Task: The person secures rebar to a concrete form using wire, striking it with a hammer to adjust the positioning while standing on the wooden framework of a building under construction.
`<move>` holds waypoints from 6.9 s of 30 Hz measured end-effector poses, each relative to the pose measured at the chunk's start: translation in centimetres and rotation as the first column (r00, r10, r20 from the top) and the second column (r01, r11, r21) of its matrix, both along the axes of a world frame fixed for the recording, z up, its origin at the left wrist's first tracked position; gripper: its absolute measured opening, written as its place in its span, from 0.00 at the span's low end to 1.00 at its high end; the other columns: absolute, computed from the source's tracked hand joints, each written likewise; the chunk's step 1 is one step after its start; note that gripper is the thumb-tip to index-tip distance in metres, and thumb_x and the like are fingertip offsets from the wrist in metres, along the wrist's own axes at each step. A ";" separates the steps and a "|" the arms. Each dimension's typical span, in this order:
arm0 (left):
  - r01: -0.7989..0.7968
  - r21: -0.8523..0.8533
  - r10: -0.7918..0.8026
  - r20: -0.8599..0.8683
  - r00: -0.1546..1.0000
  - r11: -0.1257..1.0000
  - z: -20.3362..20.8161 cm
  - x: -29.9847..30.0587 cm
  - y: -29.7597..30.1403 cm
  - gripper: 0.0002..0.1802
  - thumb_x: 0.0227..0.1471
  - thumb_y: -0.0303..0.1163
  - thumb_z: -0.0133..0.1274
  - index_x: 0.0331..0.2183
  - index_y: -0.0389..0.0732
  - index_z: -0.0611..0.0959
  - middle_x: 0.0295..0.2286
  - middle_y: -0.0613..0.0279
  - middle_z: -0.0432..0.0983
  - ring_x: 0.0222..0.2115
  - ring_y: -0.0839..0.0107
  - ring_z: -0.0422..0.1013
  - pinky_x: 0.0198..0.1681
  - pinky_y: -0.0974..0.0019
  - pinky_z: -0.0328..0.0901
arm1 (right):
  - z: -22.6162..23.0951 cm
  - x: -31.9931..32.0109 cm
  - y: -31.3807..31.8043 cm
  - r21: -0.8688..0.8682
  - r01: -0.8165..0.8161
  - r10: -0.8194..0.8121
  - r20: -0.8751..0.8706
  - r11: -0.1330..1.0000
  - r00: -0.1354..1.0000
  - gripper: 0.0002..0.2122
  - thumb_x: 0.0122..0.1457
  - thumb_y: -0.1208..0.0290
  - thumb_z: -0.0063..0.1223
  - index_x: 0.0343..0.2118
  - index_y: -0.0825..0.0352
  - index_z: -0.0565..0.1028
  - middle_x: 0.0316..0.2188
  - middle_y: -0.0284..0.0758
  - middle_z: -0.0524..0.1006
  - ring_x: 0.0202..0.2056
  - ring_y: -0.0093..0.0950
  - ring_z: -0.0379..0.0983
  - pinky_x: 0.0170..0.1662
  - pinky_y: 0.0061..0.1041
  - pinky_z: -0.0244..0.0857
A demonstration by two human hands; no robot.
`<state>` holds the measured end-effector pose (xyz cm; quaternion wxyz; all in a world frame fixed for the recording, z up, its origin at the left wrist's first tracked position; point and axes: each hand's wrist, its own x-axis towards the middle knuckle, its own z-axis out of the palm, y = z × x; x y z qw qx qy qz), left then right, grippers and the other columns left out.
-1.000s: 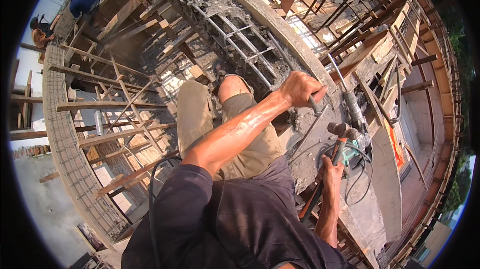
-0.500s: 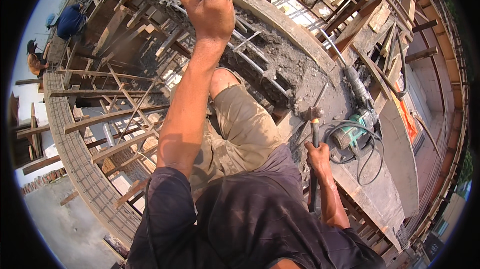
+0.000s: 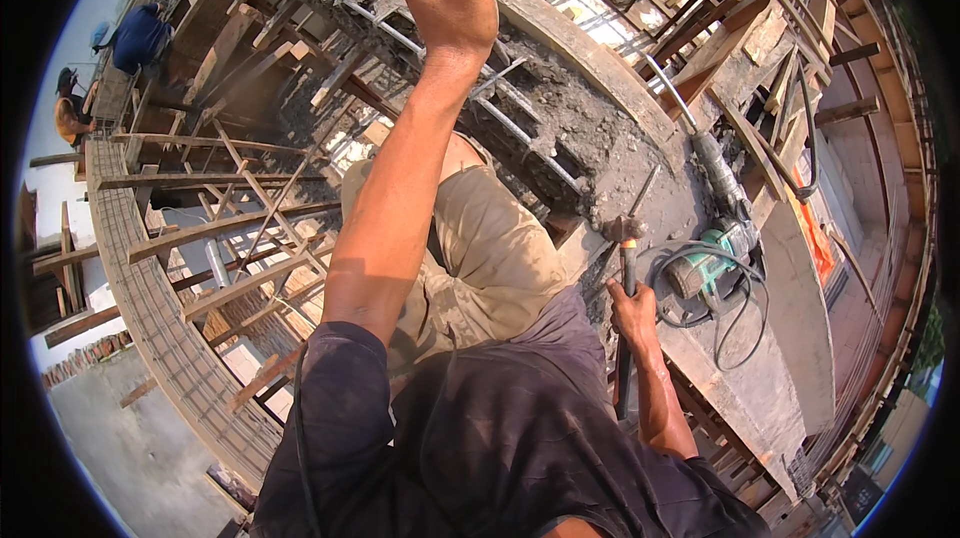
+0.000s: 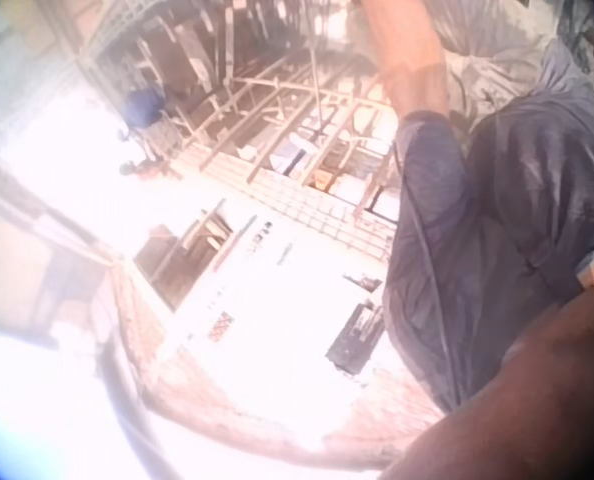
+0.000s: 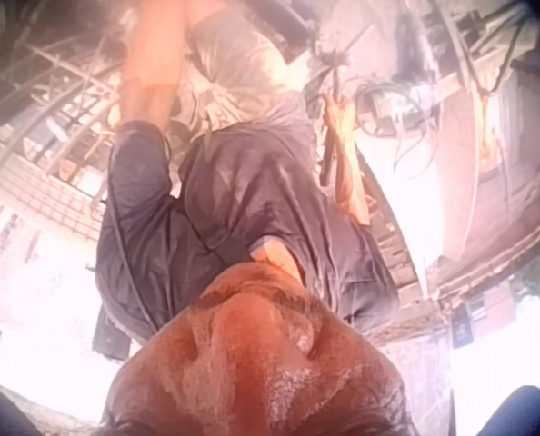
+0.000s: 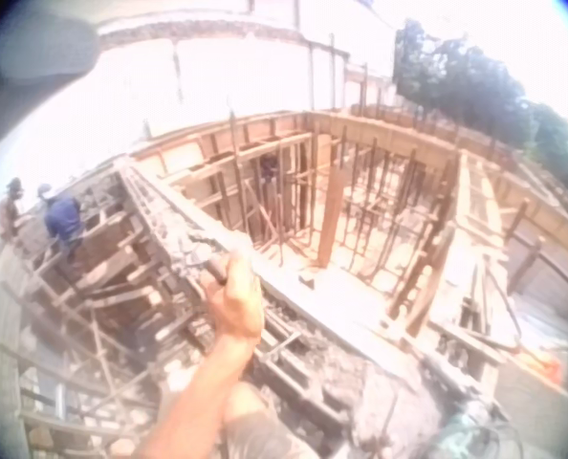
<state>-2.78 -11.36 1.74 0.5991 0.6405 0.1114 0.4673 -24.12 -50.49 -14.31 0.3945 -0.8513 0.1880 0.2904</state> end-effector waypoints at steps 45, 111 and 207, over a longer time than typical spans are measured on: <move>0.659 0.322 -0.517 -0.428 0.742 0.680 -5.8 1.6 -12.9 0.25 0.58 0.50 0.55 0.19 0.41 0.85 0.16 0.50 0.78 0.19 0.52 0.78 0.29 0.50 0.72 | 26.6 8.0 7.9 0.634 -0.021 -0.536 0.671 0.773 0.512 0.18 0.67 0.59 0.56 0.23 0.58 0.63 0.14 0.21 0.57 0.12 0.12 0.49 0.14 0.17 0.44; 0.073 0.077 -0.091 0.258 0.962 0.994 -0.9 0.4 4.7 0.23 0.67 0.40 0.51 0.20 0.42 0.75 0.14 0.74 0.65 0.15 0.82 0.57 0.19 0.68 0.50 | 18.6 5.0 11.1 0.595 0.020 -0.234 0.284 0.803 0.930 0.11 0.66 0.69 0.58 0.28 0.65 0.70 0.14 0.23 0.62 0.12 0.14 0.55 0.14 0.19 0.50; 0.341 0.245 -0.271 -0.281 0.921 0.908 -7.7 1.4 -1.2 0.22 0.58 0.46 0.55 0.25 0.36 0.86 0.21 0.47 0.79 0.22 0.56 0.77 0.29 0.51 0.67 | 36.0 11.3 15.2 0.418 -0.373 -0.246 0.870 0.828 0.428 0.20 0.66 0.65 0.55 0.18 0.58 0.62 0.11 0.22 0.53 0.11 0.13 0.46 0.14 0.16 0.41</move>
